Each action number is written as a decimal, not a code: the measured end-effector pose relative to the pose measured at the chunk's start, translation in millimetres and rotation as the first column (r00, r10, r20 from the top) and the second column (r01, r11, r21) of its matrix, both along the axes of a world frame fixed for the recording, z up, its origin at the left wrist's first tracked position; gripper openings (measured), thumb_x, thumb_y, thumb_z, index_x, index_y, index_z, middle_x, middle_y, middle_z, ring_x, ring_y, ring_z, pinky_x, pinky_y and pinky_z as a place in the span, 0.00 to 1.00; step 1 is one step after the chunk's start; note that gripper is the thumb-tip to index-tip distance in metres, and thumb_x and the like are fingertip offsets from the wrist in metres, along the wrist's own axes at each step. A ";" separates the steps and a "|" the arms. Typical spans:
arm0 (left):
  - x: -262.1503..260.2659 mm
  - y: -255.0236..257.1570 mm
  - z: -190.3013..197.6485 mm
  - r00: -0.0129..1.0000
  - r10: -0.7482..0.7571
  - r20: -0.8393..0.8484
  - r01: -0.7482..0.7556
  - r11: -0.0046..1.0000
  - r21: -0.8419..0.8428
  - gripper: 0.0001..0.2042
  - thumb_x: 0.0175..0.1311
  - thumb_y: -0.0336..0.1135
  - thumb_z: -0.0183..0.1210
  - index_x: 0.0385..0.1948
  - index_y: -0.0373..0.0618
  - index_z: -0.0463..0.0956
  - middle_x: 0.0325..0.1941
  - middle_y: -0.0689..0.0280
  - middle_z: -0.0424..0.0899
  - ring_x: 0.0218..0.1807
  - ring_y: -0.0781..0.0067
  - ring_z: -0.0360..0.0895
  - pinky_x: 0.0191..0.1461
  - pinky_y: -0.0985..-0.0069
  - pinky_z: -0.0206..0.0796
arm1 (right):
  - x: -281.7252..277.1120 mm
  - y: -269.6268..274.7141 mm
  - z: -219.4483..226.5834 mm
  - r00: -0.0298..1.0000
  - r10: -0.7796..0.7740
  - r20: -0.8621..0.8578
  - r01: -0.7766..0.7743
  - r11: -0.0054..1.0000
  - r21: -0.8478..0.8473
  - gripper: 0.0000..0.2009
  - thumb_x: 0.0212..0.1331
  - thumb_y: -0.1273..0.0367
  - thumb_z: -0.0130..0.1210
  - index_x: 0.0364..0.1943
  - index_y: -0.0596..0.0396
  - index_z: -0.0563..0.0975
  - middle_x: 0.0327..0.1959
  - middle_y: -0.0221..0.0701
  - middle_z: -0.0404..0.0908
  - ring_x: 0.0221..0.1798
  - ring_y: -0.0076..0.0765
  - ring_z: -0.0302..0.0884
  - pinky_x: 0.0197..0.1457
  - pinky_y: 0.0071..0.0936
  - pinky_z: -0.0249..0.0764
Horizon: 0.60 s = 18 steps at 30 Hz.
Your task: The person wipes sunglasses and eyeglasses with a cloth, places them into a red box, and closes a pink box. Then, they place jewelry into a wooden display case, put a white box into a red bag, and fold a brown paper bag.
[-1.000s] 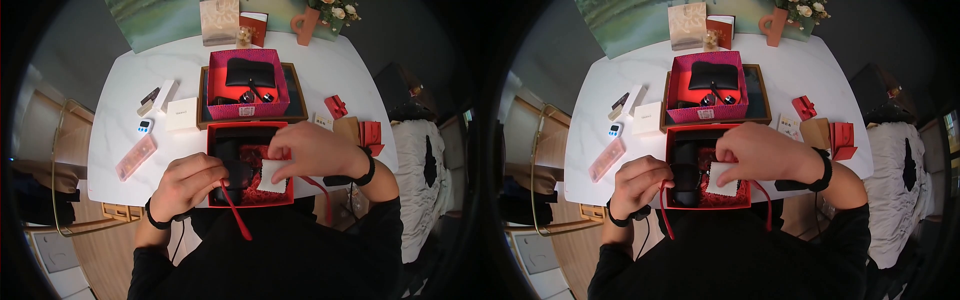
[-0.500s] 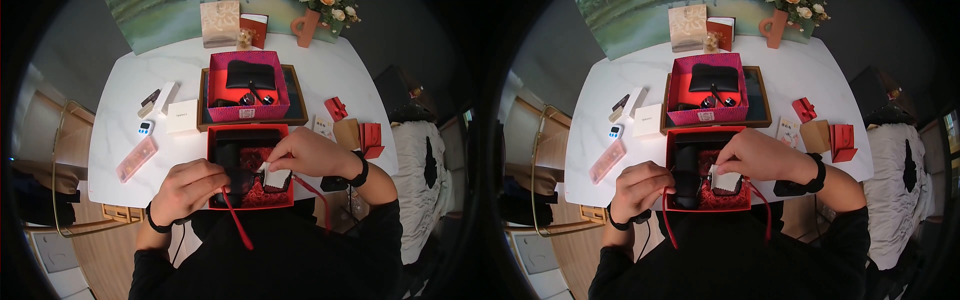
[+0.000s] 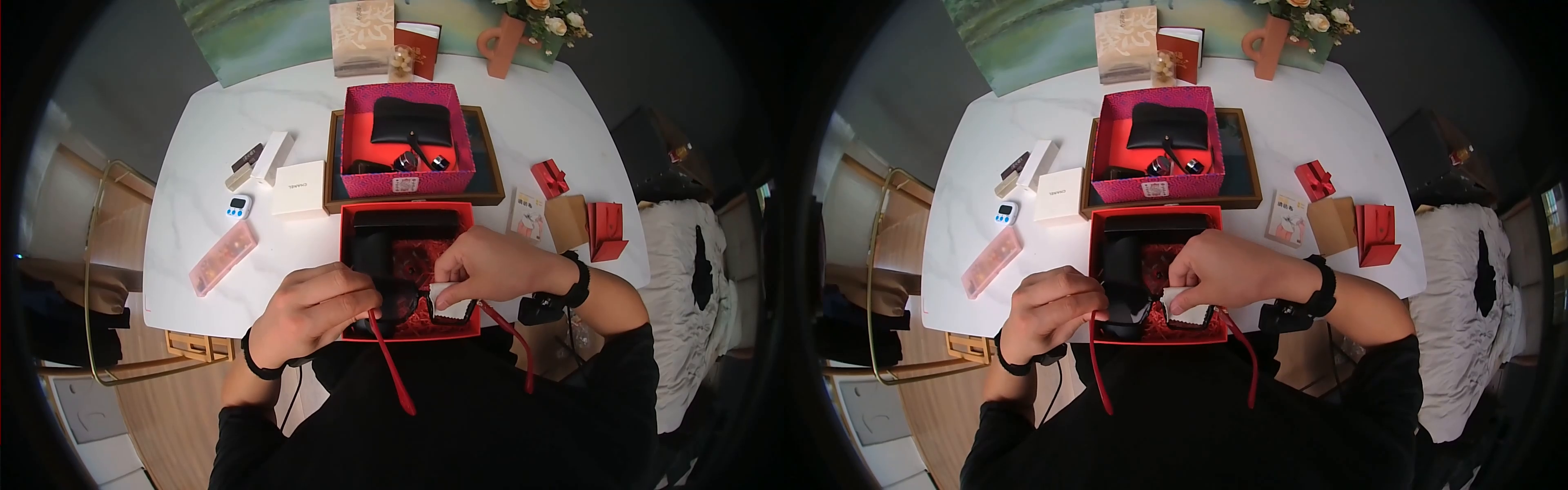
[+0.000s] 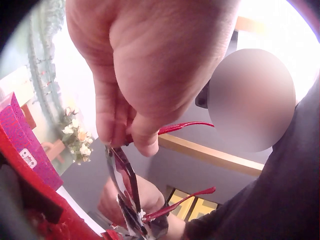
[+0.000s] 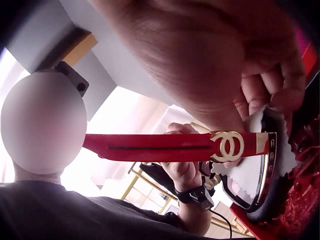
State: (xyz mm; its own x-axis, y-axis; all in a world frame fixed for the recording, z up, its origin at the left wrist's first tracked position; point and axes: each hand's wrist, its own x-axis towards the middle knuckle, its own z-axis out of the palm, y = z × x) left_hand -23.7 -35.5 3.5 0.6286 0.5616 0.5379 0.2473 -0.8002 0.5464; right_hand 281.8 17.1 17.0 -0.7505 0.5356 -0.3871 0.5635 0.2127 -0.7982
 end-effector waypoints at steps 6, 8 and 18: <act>0.3 -5.1 -5.6 1.000 -0.019 0.002 0.019 1.000 -0.008 0.10 0.59 0.28 0.73 0.41 0.35 0.87 0.42 0.59 0.85 0.38 0.58 0.86 0.38 0.65 0.80 | -0.1 -6.0 -12.6 1.000 0.019 -0.006 -0.019 0.999 0.029 0.13 0.65 0.62 0.74 0.33 0.57 0.86 0.23 0.27 0.84 0.26 0.19 0.77 0.32 0.26 0.70; 0.2 -5.8 -5.8 1.000 -0.011 -0.001 0.011 1.000 -0.017 0.10 0.59 0.27 0.73 0.41 0.35 0.87 0.42 0.59 0.85 0.38 0.59 0.86 0.38 0.66 0.80 | -0.9 -5.9 -14.1 1.000 0.015 -0.016 -0.015 1.000 0.008 0.13 0.64 0.63 0.74 0.32 0.59 0.86 0.23 0.31 0.85 0.27 0.25 0.80 0.33 0.29 0.72; 4.6 -2.9 -2.0 0.998 -0.016 -0.063 0.021 0.996 0.082 0.10 0.57 0.25 0.70 0.41 0.36 0.86 0.42 0.58 0.85 0.39 0.59 0.86 0.39 0.67 0.81 | 0.9 -5.1 -26.4 0.998 0.026 -0.053 -0.028 0.998 -0.055 0.10 0.68 0.67 0.70 0.46 0.60 0.87 0.36 0.34 0.92 0.38 0.25 0.87 0.45 0.28 0.79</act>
